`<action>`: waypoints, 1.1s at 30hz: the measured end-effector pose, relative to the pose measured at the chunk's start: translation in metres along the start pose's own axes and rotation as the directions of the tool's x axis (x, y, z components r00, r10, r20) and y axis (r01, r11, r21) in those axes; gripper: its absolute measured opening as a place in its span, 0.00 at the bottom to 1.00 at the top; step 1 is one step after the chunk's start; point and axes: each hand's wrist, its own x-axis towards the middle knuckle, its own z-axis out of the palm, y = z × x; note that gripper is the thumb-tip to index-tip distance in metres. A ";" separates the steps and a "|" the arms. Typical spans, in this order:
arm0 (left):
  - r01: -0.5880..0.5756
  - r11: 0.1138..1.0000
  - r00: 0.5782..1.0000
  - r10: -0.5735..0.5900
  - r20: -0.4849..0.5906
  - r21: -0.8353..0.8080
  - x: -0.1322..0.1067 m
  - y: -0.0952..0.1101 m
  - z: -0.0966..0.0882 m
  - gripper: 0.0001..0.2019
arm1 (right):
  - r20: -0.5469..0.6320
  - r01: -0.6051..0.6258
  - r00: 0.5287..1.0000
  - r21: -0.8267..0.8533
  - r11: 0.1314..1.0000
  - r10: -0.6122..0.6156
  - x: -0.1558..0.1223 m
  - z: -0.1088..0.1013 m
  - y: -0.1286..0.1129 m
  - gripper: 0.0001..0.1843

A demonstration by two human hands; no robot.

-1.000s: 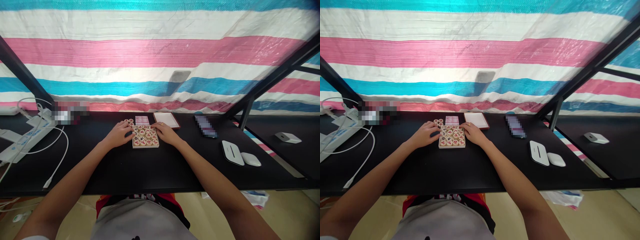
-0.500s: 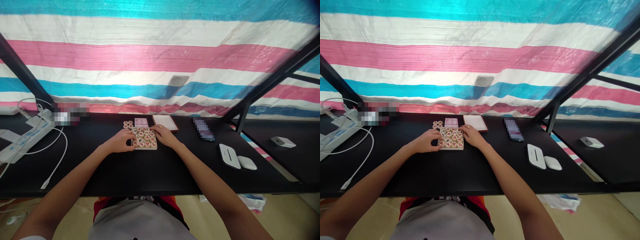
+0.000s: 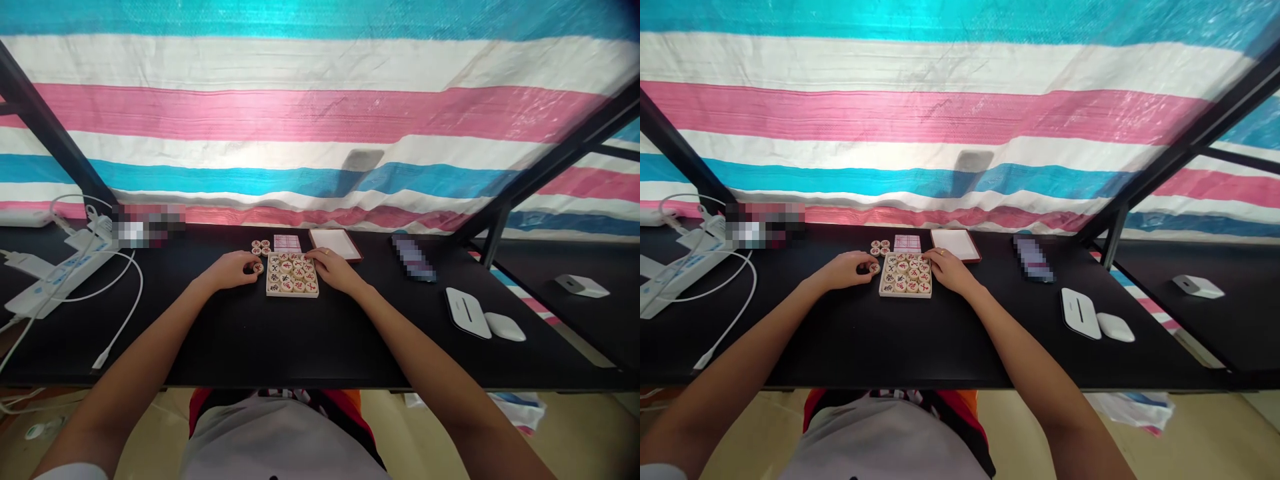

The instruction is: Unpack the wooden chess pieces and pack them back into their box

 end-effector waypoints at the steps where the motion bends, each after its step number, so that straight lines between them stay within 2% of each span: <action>1: 0.005 1.000 1.000 -0.005 -0.011 0.016 0.001 0.002 0.001 0.16 | 0.000 -0.001 1.000 -0.010 1.000 0.001 0.000 0.000 0.000 0.19; 6: 0.034 0.992 0.999 -0.030 -0.035 0.123 0.004 0.008 0.005 0.16 | 0.006 0.008 1.000 -0.025 1.000 -0.007 0.000 0.000 0.001 0.19; 11: 0.126 0.958 0.989 -0.101 -0.106 0.257 0.005 0.006 0.007 0.16 | -0.001 0.019 1.000 -0.036 0.999 -0.019 0.000 0.000 0.000 0.18; 17: 0.091 0.906 0.988 -0.029 -0.155 0.413 0.008 0.002 0.012 0.18 | 0.002 0.012 1.000 -0.033 0.999 -0.012 0.000 -0.002 -0.003 0.18; 20: 0.093 0.906 0.984 -0.021 -0.174 0.412 0.008 0.003 0.013 0.16 | 0.003 0.007 1.000 -0.034 0.999 -0.007 0.000 -0.001 -0.003 0.18; 24: 0.109 0.953 0.962 -0.029 -0.273 0.283 0.006 0.010 0.011 0.16 | 0.002 0.020 1.000 -0.025 0.999 -0.020 0.000 0.000 -0.001 0.19; 27: 0.018 0.986 0.952 0.033 -0.304 0.166 0.005 0.023 0.012 0.16 | -0.002 0.022 1.000 -0.015 1.000 -0.022 -0.001 0.000 -0.001 0.18; 30: -0.203 0.971 0.947 0.227 -0.225 0.126 0.005 0.037 0.017 0.17 | 0.012 0.021 1.000 -0.013 1.000 -0.020 0.000 -0.001 -0.001 0.18; 33: -0.290 0.951 0.941 0.304 -0.146 0.112 0.006 0.046 0.024 0.17 | 0.010 0.018 1.000 -0.017 1.000 -0.018 0.000 -0.001 -0.002 0.18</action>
